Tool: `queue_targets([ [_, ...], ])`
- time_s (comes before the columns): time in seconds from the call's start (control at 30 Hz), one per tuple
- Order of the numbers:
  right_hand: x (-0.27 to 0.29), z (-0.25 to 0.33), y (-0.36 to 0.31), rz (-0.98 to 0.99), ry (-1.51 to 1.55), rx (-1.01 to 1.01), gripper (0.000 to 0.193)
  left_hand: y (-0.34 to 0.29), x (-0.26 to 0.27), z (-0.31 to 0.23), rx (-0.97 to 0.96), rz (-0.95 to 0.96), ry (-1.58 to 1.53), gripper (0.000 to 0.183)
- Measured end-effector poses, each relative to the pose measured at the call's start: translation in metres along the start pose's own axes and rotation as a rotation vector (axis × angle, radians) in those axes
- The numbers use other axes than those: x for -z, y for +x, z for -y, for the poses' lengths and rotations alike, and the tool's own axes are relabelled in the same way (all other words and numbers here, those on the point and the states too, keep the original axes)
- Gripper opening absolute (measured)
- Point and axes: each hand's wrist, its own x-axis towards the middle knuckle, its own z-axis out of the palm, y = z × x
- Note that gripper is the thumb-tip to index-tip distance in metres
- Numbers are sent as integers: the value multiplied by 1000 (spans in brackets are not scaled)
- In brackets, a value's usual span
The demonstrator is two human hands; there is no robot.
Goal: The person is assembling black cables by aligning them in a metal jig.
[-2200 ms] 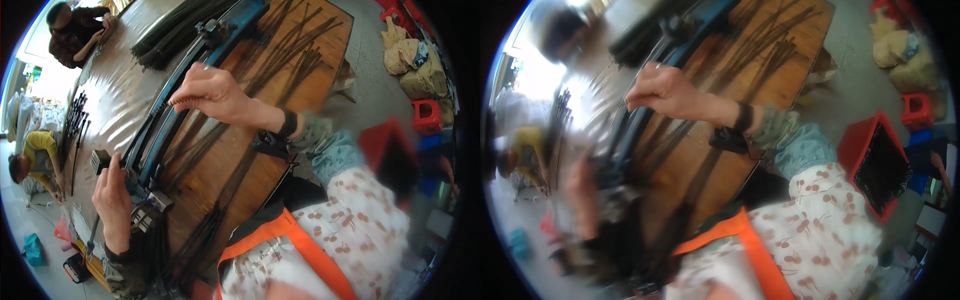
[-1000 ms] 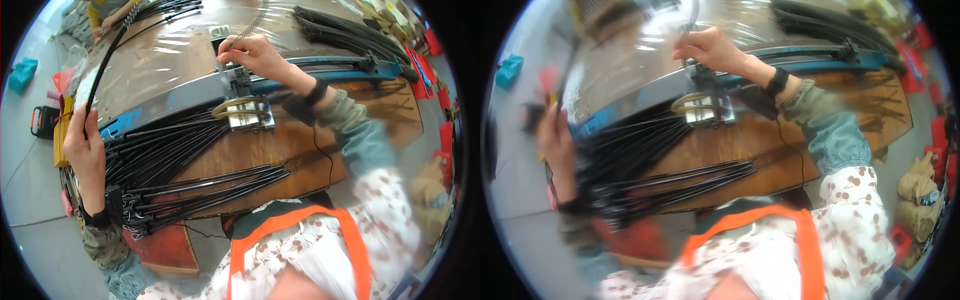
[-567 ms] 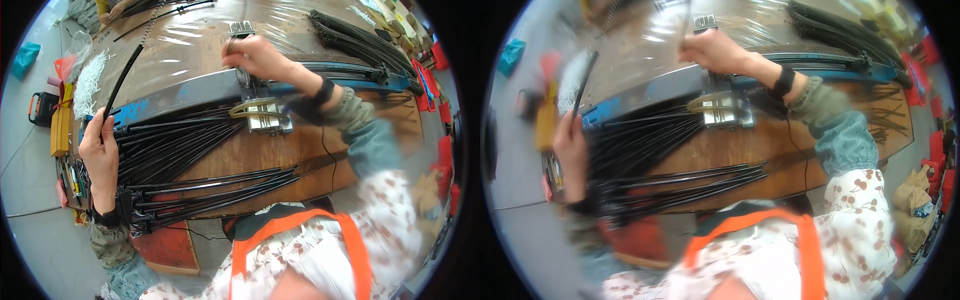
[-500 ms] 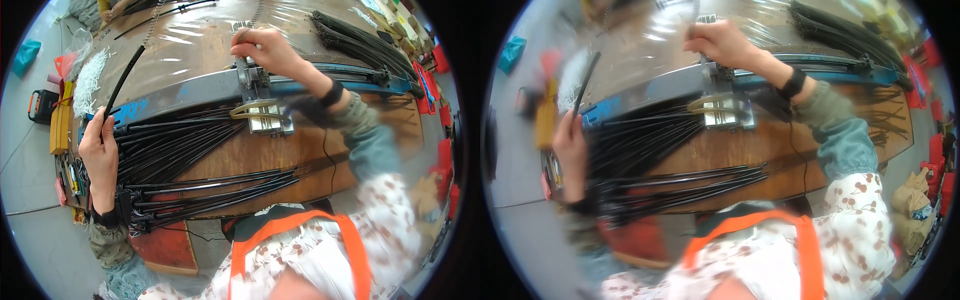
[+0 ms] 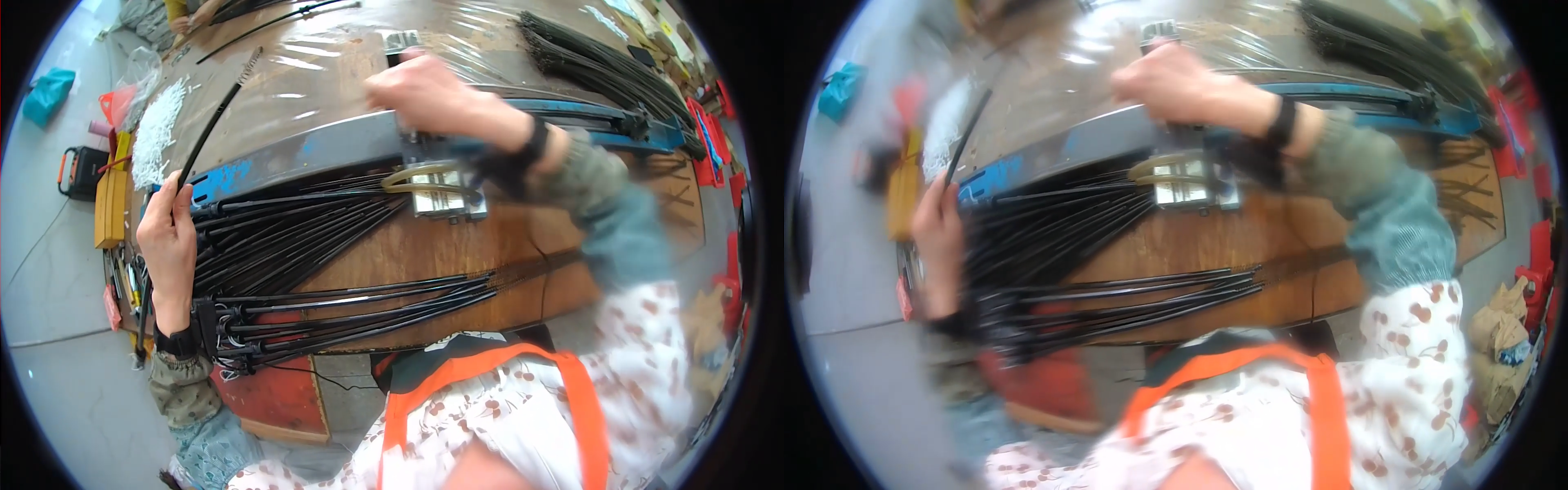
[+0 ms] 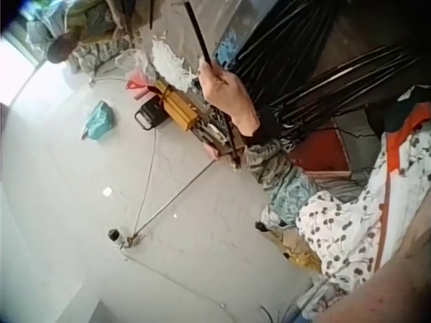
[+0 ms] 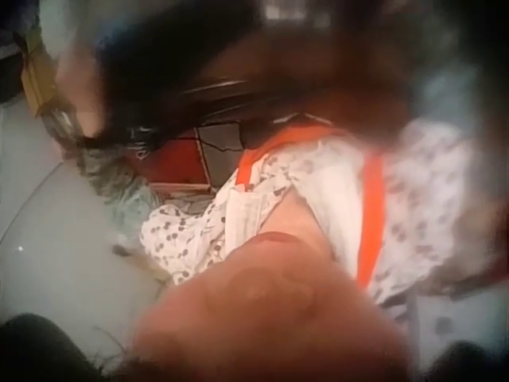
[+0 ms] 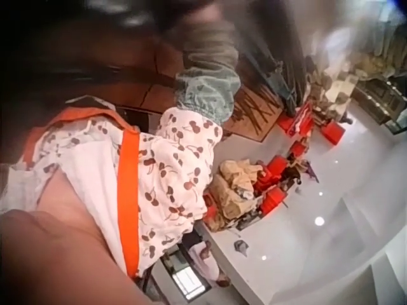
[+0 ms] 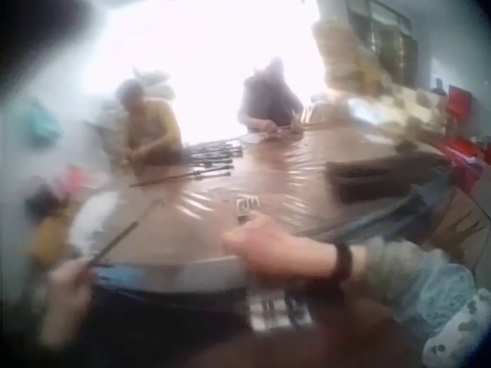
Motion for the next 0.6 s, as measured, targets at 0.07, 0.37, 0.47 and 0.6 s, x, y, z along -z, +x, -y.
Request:
queue_targets([
  [0.07,21,-16,-36,-127,-99,-105,5,-4,-1,15,13,65,16,24],
  [0.37,116,-106,-287,-87,-605,-448,13,49,-109,-56,-391,215,-210,20],
  [0.47,110,-106,-283,-165,-534,-450,17,70,-138,-100,-431,248,-194,18],
  [0.6,101,-111,-297,-142,-447,-518,10,69,-144,-100,-362,304,-216,22],
])
